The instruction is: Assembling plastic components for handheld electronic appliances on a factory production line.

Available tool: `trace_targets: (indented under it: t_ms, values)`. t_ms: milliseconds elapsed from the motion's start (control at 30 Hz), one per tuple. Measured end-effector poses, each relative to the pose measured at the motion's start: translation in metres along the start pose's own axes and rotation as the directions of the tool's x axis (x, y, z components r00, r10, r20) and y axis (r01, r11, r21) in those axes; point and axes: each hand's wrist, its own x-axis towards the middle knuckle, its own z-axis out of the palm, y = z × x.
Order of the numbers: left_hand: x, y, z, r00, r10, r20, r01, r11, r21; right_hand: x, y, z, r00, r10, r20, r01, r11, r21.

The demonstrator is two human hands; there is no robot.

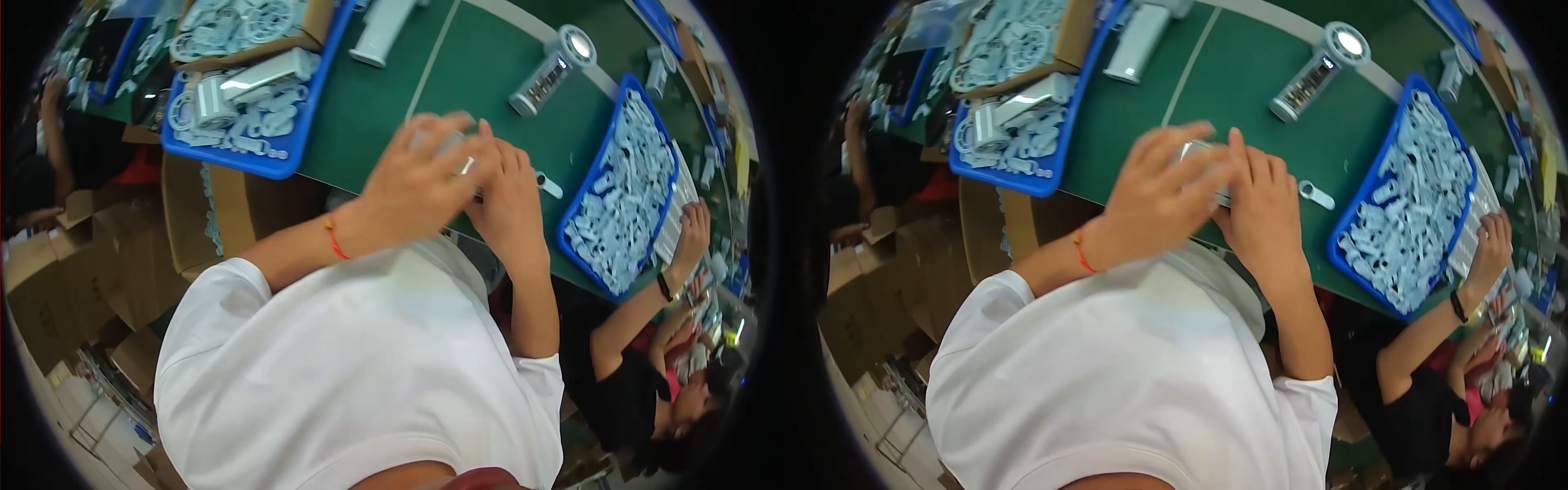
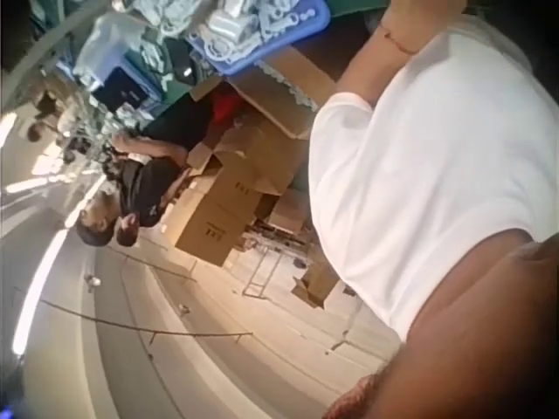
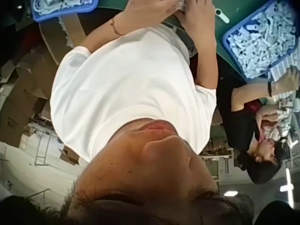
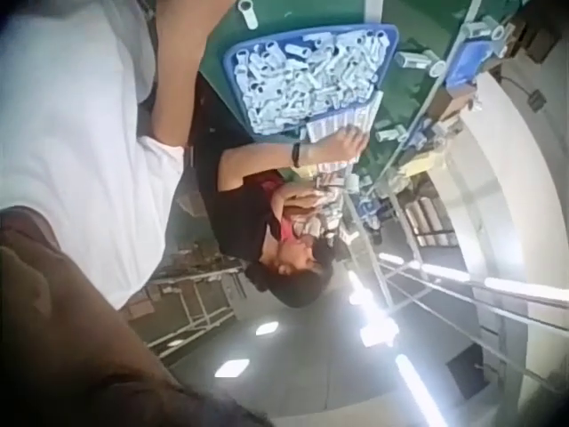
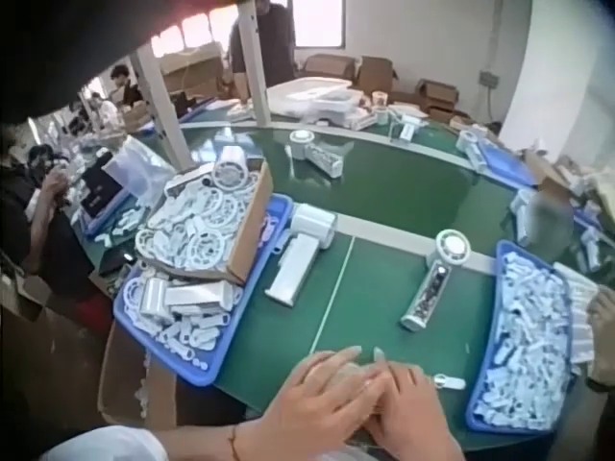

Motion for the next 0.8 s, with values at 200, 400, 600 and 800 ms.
trace_targets:
  t_ms: [200,400,600,800]
  values:
    - [0.004,-0.014,0.007,0.988,0.0,0.156,-0.019,0.992,0.123,-0.022,0.017,0.005,0.998,-0.01,-0.07,0.036,0.924,0.381]
    - [0.002,-0.017,0.015,0.995,0.044,0.091,-0.055,0.992,0.115,-0.027,0.013,0.019,0.971,-0.003,-0.241,0.074,0.955,0.287]
    - [0.005,-0.016,0.014,0.99,0.089,0.113,-0.106,0.982,0.155,-0.028,0.02,0.024,0.96,-0.125,-0.25,0.149,0.985,0.081]
    - [0.003,-0.021,0.023,0.987,0.146,0.064,-0.158,0.955,0.252,-0.029,0.016,0.027,0.963,-0.154,-0.222,0.137,0.987,-0.089]
